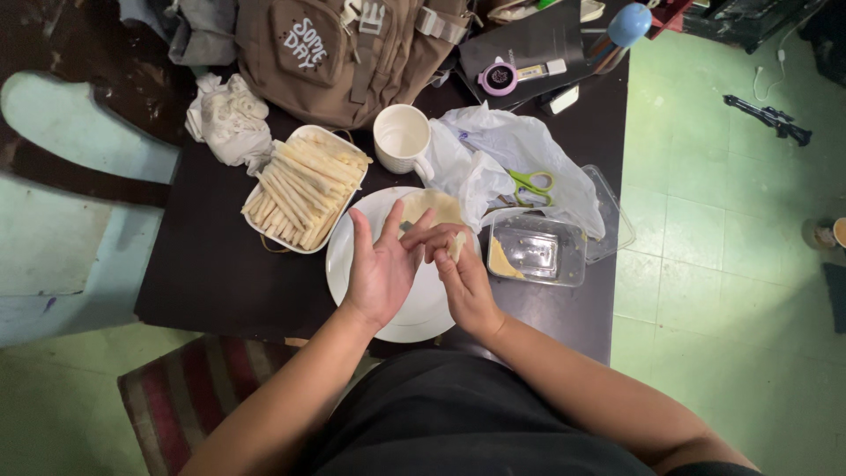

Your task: The person spreads a yellow paste onto a thin square wrapper using a knife, places a cheese slice on it, and rolls the wrapper by hand into a cylinder. The person then repeats the process for another wrapper.

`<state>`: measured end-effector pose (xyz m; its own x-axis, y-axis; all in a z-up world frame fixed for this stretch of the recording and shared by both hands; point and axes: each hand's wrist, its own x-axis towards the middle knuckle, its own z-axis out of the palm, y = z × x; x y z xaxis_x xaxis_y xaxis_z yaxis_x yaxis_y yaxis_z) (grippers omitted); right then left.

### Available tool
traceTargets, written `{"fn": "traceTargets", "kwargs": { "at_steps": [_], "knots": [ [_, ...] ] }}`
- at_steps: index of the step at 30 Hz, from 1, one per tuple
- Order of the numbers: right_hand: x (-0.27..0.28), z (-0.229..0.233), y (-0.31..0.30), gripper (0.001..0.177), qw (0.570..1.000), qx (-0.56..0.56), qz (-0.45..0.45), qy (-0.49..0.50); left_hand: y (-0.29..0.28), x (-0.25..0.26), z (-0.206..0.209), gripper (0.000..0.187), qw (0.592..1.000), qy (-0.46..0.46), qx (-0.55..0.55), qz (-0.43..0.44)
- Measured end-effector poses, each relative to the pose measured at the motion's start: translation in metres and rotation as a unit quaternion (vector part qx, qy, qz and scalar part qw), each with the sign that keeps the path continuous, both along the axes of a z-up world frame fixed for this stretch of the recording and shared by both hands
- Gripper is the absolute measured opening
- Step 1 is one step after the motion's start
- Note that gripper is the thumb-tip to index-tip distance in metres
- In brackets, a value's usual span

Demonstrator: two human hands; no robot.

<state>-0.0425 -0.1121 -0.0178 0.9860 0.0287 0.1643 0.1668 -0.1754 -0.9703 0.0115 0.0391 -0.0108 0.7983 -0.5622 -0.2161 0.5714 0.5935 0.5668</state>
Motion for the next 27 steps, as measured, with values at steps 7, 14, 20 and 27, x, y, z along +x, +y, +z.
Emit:
{"fn": "traceTargets", "kwargs": {
  "at_steps": [7, 14, 20, 27],
  "knots": [
    [0.018, -0.016, -0.002, 0.033, 0.927, 0.323, -0.005, 0.189, 0.01, -0.002, -0.014, 0.115, 0.999, 0.013, -0.002, 0.029],
    [0.036, -0.03, -0.018, 0.041, 0.916, 0.259, 0.039, 0.302, 0.038, -0.009, -0.052, 0.086, 0.982, 0.018, 0.174, 0.078],
    [0.089, -0.096, 0.006, 0.05, 0.939, -0.306, 0.068, 0.14, 0.066, -0.036, -0.082, 0.041, 0.928, 0.019, 0.352, 0.121],
    [0.133, -0.114, 0.017, 0.037, 0.834, -0.52, 0.177, 0.055, 0.076, -0.059, -0.09, 0.035, 0.92, 0.078, 0.373, 0.088]
  ]
}}
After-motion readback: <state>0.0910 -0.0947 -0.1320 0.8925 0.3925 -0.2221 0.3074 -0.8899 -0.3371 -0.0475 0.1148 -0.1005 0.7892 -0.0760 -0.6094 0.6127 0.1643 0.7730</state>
